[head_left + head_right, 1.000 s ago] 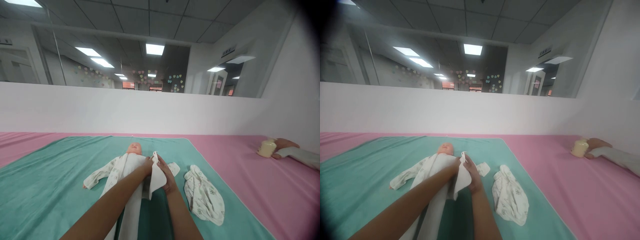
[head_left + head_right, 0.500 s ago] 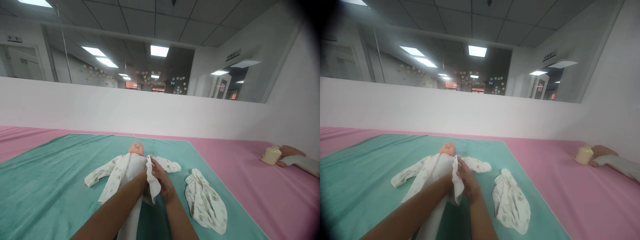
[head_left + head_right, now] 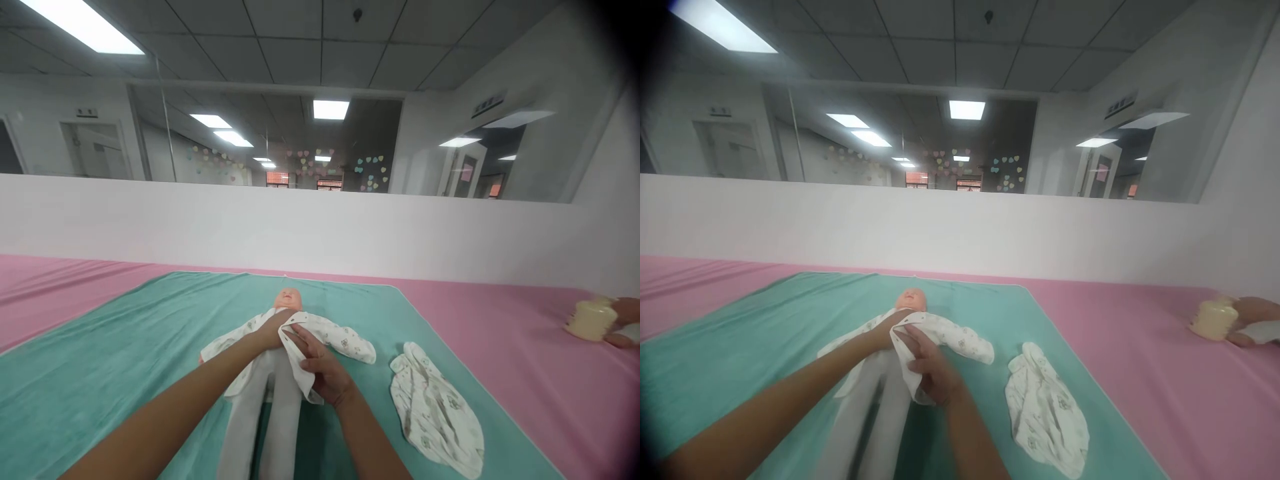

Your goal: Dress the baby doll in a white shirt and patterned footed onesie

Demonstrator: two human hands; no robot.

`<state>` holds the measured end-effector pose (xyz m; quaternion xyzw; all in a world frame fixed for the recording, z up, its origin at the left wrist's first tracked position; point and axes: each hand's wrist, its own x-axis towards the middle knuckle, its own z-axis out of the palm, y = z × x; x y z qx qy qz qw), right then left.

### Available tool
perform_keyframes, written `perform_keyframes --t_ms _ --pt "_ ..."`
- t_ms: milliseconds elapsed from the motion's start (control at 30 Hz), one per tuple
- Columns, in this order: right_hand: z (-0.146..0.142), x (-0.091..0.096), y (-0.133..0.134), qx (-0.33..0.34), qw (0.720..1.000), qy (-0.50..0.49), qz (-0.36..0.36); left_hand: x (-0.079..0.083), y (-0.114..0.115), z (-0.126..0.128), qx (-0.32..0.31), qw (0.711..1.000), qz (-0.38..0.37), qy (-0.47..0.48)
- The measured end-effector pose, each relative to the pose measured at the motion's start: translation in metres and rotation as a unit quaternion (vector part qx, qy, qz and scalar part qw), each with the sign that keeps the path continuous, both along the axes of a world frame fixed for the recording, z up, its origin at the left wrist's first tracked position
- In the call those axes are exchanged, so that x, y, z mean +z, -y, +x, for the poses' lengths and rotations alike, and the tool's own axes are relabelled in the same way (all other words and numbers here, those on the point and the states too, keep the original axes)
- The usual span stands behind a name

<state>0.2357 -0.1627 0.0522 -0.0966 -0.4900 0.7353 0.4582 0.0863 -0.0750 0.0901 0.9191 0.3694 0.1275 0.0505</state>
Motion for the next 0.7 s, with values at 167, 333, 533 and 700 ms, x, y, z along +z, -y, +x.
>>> perform_keyframes --t_ms 167,333,533,700 --pt "-0.002 0.002 0.005 0.028 0.999 0.018 -0.006 0.024 0.021 -0.018 0.102 0.965 -0.187 0.152" --pt "0.000 0.001 0.004 0.068 0.995 0.066 0.000 0.021 0.019 -0.002 0.128 0.989 -0.075 -0.011" --pt "0.007 0.002 0.004 0.077 0.995 0.066 0.023 0.010 0.005 -0.005 0.240 0.967 0.066 -0.062" --pt "0.013 -0.013 -0.008 -0.108 0.986 0.125 0.038 0.003 0.024 -0.030 0.240 0.958 0.142 -0.064"
